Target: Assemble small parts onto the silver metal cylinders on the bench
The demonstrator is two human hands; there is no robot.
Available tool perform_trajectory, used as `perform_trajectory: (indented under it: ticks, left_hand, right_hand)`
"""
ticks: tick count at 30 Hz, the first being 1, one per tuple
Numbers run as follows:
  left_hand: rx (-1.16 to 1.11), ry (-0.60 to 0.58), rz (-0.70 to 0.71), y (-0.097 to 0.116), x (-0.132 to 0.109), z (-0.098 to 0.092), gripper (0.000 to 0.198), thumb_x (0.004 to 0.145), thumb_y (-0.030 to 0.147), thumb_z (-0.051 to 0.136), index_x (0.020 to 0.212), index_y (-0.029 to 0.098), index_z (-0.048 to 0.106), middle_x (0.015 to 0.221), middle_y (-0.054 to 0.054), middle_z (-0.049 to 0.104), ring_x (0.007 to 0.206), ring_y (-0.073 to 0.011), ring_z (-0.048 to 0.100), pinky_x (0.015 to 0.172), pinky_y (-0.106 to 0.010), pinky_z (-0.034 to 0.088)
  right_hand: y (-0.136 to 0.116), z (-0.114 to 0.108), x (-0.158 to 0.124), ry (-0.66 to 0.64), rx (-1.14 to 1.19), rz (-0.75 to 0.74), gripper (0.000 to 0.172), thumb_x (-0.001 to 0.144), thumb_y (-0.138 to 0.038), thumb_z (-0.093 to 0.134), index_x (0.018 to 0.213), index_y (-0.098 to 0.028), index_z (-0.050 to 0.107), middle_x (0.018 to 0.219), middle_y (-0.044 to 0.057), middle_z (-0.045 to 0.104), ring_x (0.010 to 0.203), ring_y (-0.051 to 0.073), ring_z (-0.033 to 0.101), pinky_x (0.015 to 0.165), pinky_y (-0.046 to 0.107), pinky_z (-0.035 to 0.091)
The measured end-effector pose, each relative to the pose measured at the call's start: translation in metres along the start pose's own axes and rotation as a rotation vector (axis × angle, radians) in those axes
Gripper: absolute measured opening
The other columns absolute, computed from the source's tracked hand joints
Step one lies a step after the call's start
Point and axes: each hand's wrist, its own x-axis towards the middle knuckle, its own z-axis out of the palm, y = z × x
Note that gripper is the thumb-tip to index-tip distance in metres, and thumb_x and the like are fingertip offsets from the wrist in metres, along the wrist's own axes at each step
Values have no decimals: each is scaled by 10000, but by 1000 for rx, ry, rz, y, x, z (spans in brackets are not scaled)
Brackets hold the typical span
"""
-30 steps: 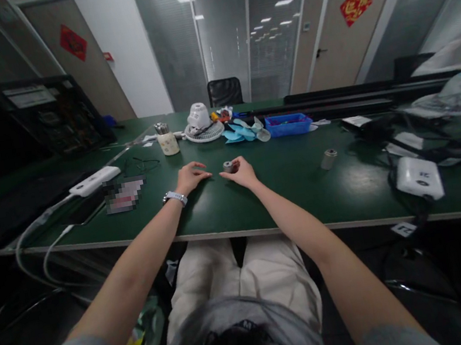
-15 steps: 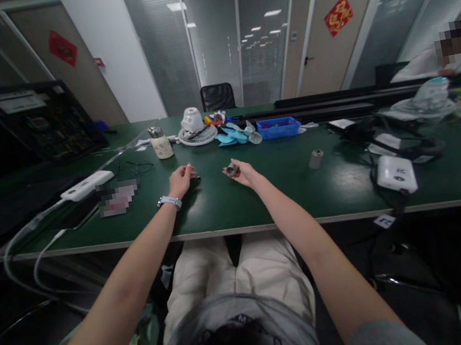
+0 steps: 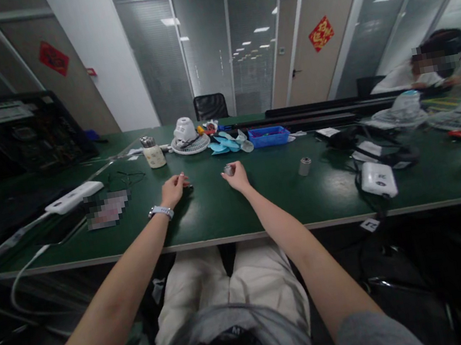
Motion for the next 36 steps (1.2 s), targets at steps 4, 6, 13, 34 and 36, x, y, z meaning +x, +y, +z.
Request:
perform_trajectory:
  ticks: [4,6,13,34,36]
  left_hand:
    - [23,-6,0,4,-2,-2,435,901,505,378,870,188,674,814,-64,732,778,-176,672,708,-252,461]
    - [35,-5,12,5,-4,-3,434,899,506,379,857,192,676,802,-60,732,776,-179,669,710,-254,456]
    - [37,-17,20,3,-3,-2,431,894,517,381,831,210,677,793,-53,731,769,-187,662,690,-262,452]
    - [20,153,-86,0,0,-1,338,900,461,406,911,195,614,824,-72,723,778,-185,664,728,-268,450]
    - [36,183,-106,-1,0,-2,345,898,470,402,933,192,605,816,-79,719,787,-199,662,724,-277,445]
  right_hand:
    - [1,-29,7,68,-181,-118,387,704,-242,684,1068,-180,569,1070,83,595,944,186,556,885,345,450]
    - [4,-51,12,135,-319,-154,379,733,-247,660,1099,-188,577,1072,94,602,990,216,534,913,373,417]
    - [24,-111,25,433,-618,127,397,840,-209,511,1235,-171,483,1145,168,534,1035,278,544,882,404,408]
    - [-26,-24,-8,-108,-540,-292,398,888,-457,474,1202,-253,608,1135,110,566,900,238,603,789,355,474]
    - [-38,15,-17,-333,-471,-312,461,826,-565,538,1155,-265,656,918,74,627,805,216,599,747,325,473]
